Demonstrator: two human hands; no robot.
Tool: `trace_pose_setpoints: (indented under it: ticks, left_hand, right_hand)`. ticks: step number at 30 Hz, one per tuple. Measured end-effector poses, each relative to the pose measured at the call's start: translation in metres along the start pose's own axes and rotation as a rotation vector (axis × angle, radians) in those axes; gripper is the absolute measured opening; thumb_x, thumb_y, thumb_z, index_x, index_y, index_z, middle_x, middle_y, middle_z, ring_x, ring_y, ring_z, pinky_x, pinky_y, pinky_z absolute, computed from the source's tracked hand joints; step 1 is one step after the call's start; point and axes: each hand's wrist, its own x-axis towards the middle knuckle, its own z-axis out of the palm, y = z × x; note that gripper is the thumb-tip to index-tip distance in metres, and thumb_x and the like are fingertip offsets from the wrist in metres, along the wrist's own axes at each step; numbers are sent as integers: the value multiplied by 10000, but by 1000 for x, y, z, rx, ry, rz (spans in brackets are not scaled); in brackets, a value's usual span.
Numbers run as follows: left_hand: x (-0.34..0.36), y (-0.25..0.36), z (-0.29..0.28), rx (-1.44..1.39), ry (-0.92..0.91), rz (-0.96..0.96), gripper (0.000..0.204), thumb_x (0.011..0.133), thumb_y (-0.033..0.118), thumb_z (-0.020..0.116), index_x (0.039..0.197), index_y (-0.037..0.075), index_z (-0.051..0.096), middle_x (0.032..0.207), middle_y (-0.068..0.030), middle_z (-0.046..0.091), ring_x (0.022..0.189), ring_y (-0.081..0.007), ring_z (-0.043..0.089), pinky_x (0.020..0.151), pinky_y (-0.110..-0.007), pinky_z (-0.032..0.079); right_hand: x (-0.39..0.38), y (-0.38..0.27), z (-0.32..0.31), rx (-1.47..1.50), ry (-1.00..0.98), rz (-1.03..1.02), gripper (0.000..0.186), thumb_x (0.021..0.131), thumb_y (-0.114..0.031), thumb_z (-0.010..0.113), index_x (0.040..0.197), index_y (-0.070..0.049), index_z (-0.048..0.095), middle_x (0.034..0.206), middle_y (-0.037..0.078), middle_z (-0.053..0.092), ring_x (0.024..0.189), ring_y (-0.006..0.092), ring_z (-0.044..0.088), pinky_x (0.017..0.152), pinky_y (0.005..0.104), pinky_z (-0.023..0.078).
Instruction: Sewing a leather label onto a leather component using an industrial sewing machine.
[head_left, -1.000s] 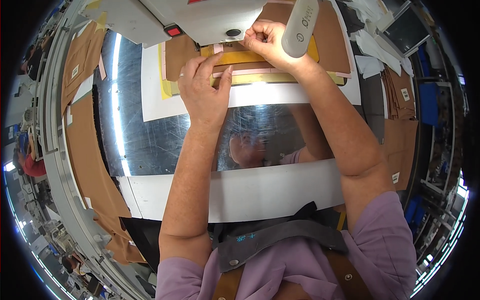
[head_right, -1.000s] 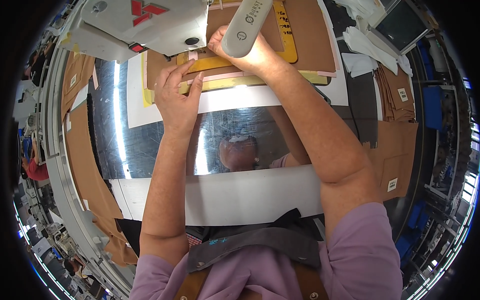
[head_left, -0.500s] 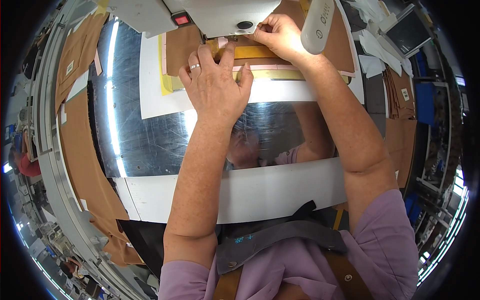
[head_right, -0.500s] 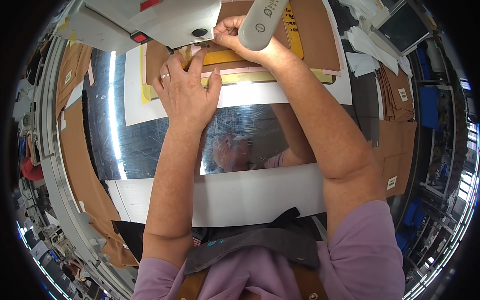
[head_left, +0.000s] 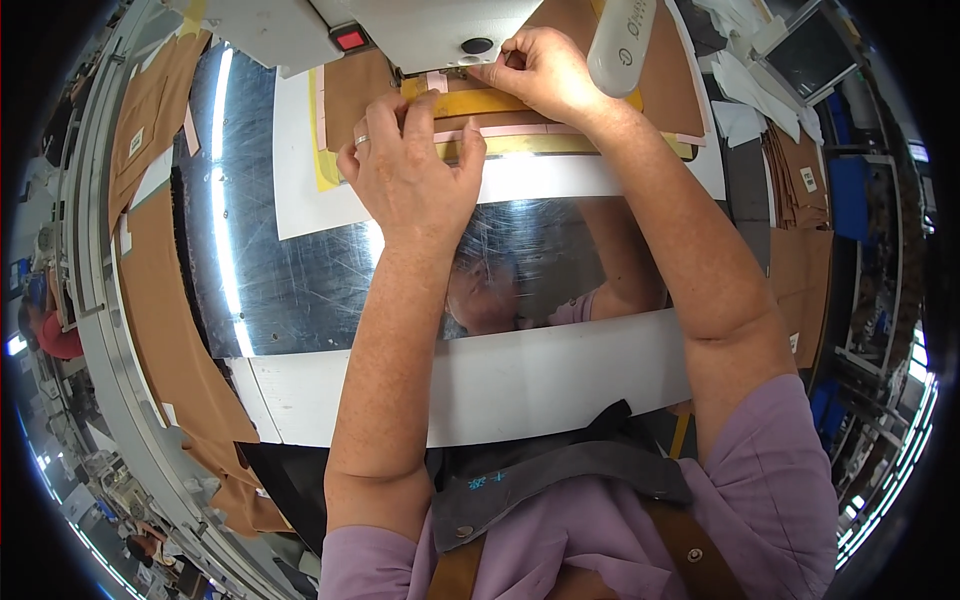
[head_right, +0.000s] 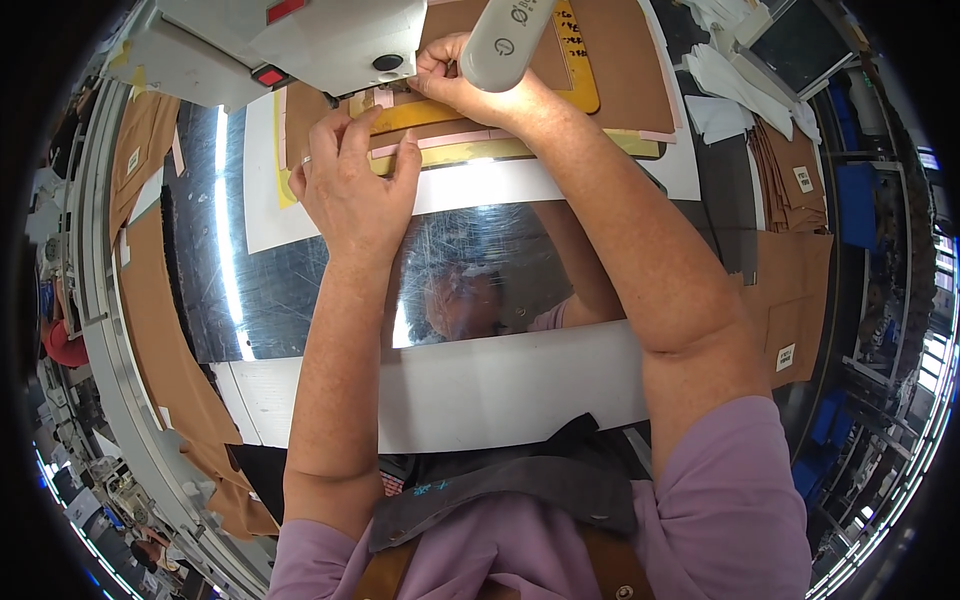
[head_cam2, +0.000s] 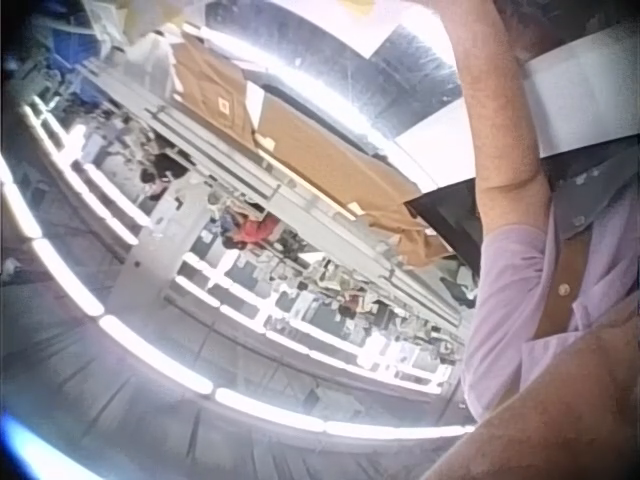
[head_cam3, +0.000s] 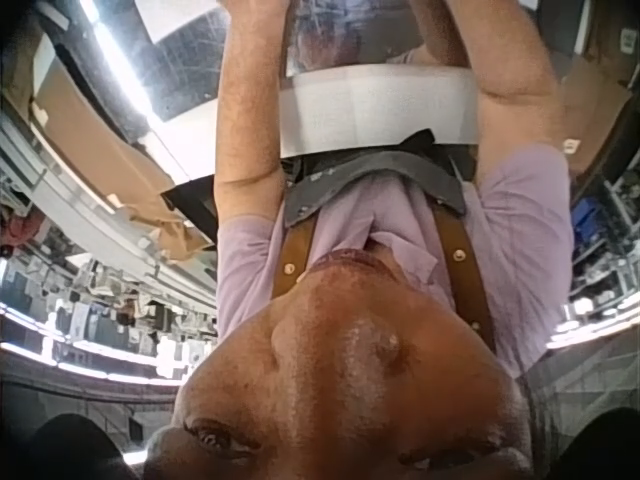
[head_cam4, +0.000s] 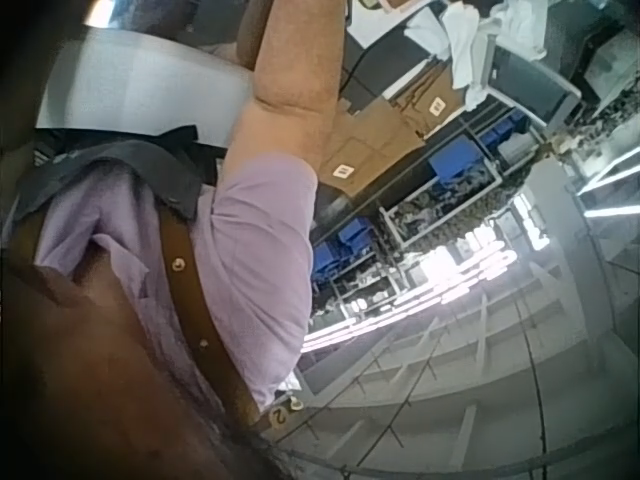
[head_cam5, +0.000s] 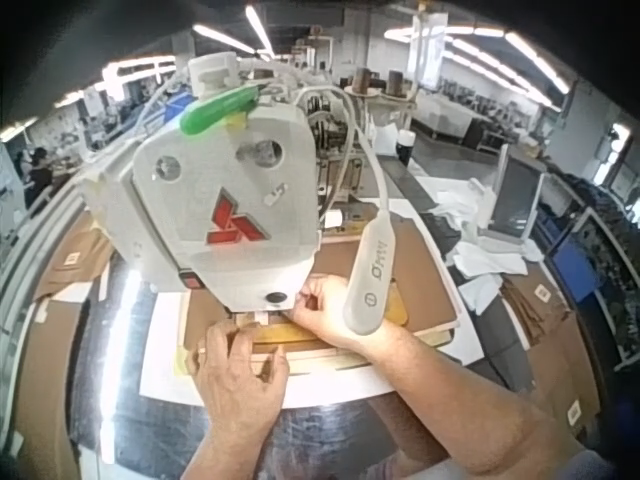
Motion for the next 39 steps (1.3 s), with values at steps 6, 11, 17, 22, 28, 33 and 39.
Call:
trace_pose_setpoints:
  ticks: [6, 11, 17, 22, 28, 33, 39]
  left_hand:
    - [-4, -8, 2, -28, 8, -81, 375, 840, 308, 756, 1173, 138, 721, 1234, -54, 584, 1188, -225, 568, 1005, -510, 347]
    - [-3, -7, 3, -44, 14, -57, 374, 830, 266, 761, 1141, 67, 709, 1210, -77, 566, 1152, -247, 569, 965, -514, 362]
    - [-2, -6, 1, -57, -4, -93, 349, 836, 259, 763, 1158, 135, 712, 1234, -60, 595, 1186, -247, 579, 1008, -485, 367]
    - [-2, -6, 1, -63, -6, -94, 349, 829, 253, 768, 1152, 132, 711, 1237, -67, 595, 1191, -257, 577, 1004, -480, 377]
    - [-1, -6, 0, -58, -8, -93, 344, 828, 250, 766, 1146, 130, 714, 1235, -75, 593, 1199, -264, 571, 1002, -479, 379]
    - [-2, -6, 1, -65, -6, -92, 345, 831, 251, 765, 1149, 128, 712, 1236, -78, 591, 1199, -267, 570, 1004, -482, 379]
    - [-2, -7, 2, -54, -6, -97, 344, 835, 255, 763, 1152, 134, 709, 1243, -80, 588, 1200, -268, 572, 1012, -486, 380]
  right_hand:
    - [-6, -27, -7, -254, -66, 53, 225, 939, -231, 737, 870, -21, 693, 749, 26, 653, 715, 112, 598, 690, 293, 509]
    - [-8, -20, -5, -311, 4, -48, 228, 940, -240, 738, 933, -14, 709, 773, 40, 655, 716, 130, 603, 696, 303, 511]
    - [-8, -5, 2, -166, 81, -111, 334, 898, -303, 802, 833, 14, 720, 660, 66, 633, 605, 115, 601, 564, 307, 500]
    - [-8, 2, 7, -280, 124, -173, 271, 914, -268, 788, 940, 0, 753, 721, 62, 681, 628, 106, 606, 589, 299, 511]
    - [-8, 1, 7, -329, 136, -216, 268, 924, -261, 775, 950, 6, 758, 723, 72, 682, 621, 110, 595, 581, 306, 497]
    - [-9, -2, 4, -274, 121, -173, 278, 926, -267, 772, 927, 10, 752, 693, 63, 658, 608, 112, 578, 571, 303, 487]
    - [-9, -5, 4, -296, 108, -204, 283, 923, -265, 774, 909, 16, 745, 693, 76, 659, 604, 123, 583, 570, 308, 488]
